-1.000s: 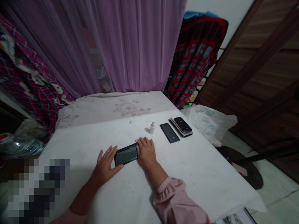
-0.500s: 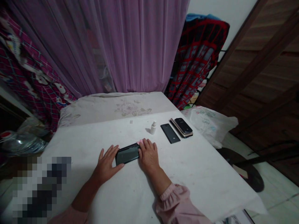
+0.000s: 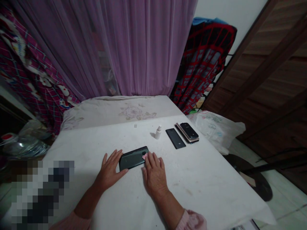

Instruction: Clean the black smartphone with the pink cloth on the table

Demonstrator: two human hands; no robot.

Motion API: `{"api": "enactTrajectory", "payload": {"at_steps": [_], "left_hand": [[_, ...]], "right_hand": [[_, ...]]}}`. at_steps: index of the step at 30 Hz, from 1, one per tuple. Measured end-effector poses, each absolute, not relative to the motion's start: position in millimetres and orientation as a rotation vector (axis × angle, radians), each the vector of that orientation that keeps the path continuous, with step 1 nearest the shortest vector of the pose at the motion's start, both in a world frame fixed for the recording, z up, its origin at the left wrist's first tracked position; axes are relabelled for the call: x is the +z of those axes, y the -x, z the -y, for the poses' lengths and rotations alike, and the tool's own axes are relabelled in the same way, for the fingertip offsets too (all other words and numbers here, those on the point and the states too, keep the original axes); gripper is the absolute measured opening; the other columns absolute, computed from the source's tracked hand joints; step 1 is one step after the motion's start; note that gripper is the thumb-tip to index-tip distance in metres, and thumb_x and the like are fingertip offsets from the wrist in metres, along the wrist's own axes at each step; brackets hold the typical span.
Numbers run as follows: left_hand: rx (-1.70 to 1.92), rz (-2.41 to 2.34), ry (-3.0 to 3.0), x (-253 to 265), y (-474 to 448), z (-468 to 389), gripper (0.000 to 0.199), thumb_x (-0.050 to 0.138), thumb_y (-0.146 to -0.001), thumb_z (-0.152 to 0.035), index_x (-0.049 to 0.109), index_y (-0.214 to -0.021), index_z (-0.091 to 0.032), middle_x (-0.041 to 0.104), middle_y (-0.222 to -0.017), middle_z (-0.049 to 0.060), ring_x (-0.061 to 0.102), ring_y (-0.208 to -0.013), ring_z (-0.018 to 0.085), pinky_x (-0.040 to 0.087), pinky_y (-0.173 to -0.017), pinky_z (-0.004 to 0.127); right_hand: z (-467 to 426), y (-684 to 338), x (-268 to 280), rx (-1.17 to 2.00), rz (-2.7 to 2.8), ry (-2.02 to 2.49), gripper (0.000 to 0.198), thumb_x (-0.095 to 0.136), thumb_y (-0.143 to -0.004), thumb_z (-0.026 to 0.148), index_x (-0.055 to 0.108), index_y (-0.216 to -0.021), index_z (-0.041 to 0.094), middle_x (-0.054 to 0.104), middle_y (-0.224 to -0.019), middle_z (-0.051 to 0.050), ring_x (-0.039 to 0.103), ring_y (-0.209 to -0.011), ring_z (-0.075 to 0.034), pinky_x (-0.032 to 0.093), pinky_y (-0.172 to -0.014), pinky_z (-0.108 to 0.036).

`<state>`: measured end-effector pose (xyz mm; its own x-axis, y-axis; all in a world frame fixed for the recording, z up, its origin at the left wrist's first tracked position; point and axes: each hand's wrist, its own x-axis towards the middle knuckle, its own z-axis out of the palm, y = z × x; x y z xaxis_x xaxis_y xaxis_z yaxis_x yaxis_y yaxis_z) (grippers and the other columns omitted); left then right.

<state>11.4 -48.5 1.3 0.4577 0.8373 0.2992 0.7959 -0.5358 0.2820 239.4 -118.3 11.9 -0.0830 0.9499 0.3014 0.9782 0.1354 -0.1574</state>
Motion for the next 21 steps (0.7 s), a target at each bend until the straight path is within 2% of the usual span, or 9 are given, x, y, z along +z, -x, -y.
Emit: {"api": "enactTrajectory", "payload": {"at_steps": [6, 11, 21], "left_hand": [[0.603, -1.47, -2.595, 3, -12, 49, 0.062, 0.063, -0.082, -0.045, 0.047, -0.136, -0.019, 0.05, -0.143, 0.015, 0.042, -0.135, 0.033, 0.019, -0.114, 0.06], [0.605, -1.465, -2.604, 1, -11, 48, 0.063, 0.062, -0.082, -0.045, 0.046, -0.136, -0.018, 0.05, -0.143, 0.015, 0.042, -0.135, 0.034, 0.019, -0.114, 0.06], [0.632, -1.453, -2.631, 0, -10, 48, 0.062, 0.061, -0.083, -0.047, 0.046, -0.137, -0.02, 0.052, -0.142, 0.014, 0.043, -0.134, 0.034, 0.02, -0.114, 0.06]], "right_hand": [[115, -212, 19, -0.072, 2.136, 1.794, 0.046, 0.047, -0.094, 0.03, 0.05, -0.139, 0.021, 0.039, -0.151, -0.013, 0.034, -0.139, -0.03, 0.027, -0.11, -0.053], [131, -232, 13, -0.103, 2.102, 1.904, 0.044, 0.05, -0.093, 0.029, 0.052, -0.136, 0.027, 0.035, -0.153, -0.013, 0.033, -0.14, -0.031, 0.028, -0.109, -0.052], [114, -234, 11, -0.091, 2.053, 1.942, 0.044, 0.045, -0.096, 0.032, 0.05, -0.139, 0.024, 0.035, -0.153, -0.016, 0.031, -0.14, -0.032, 0.029, -0.108, -0.053]]}}
